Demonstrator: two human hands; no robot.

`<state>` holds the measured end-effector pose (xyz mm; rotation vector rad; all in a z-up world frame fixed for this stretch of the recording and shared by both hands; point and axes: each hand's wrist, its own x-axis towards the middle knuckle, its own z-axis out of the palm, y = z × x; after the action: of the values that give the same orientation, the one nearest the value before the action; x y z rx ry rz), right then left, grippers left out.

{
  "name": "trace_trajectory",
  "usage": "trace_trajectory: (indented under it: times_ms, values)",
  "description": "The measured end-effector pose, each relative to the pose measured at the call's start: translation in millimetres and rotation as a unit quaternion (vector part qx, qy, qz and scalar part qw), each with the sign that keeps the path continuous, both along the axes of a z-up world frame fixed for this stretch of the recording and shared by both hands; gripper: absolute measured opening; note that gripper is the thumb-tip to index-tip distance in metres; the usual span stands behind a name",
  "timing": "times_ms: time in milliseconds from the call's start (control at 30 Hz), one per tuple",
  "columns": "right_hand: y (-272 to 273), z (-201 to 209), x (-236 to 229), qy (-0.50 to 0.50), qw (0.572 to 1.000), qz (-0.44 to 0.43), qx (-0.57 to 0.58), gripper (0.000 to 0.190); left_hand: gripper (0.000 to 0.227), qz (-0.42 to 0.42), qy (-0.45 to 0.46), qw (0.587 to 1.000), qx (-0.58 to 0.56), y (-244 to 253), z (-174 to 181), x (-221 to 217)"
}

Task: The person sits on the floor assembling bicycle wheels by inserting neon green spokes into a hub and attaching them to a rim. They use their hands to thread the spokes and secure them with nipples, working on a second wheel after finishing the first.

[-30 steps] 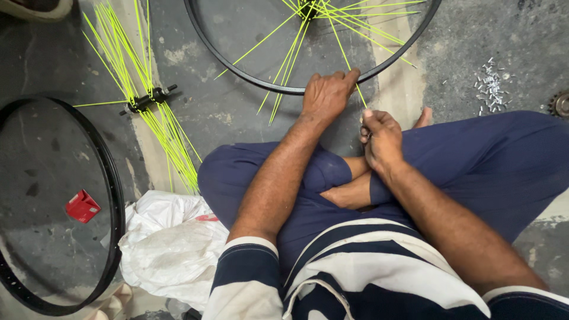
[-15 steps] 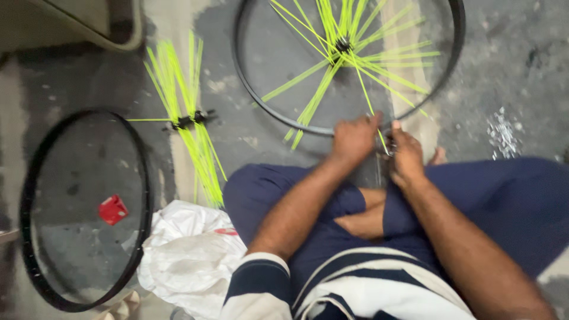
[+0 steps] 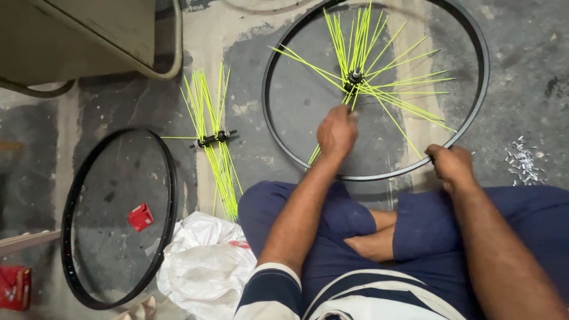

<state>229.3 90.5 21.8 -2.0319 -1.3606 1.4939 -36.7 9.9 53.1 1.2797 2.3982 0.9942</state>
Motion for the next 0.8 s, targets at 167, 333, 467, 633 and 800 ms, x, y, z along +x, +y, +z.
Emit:
trace_trajectory:
  times_ms: [167, 333, 467, 633, 800]
  values:
    - [6, -17, 3, 0.002, 1.0, -0.009, 0.0, 0.026, 0.036, -0.033, -0.045, 0.986, -0.157, 10, -37, -12]
    - [0, -20, 4, -0.025, 0.998, 0.032, 0.055, 0.026, 0.065, 0.047, -0.124, 0.989, -0.059, 41, -78, -17]
    - [1, -28, 5, -0.023, 0.999, 0.031, 0.015, 0.03, 0.057, 0.171, -0.229, 0.955, 0.075, 71, -103, -13]
    - [5, -45, 7, -0.016, 0.998, 0.034, -0.043, 0.036, 0.037, 0.16, -0.608, 0.701, 0.336, 101, -145, -20]
    - [-2, -39, 0, -0.012, 0.996, 0.074, -0.048, 0.038, 0.028, 0.194, -0.526, 0.769, 0.307, 112, -144, -33]
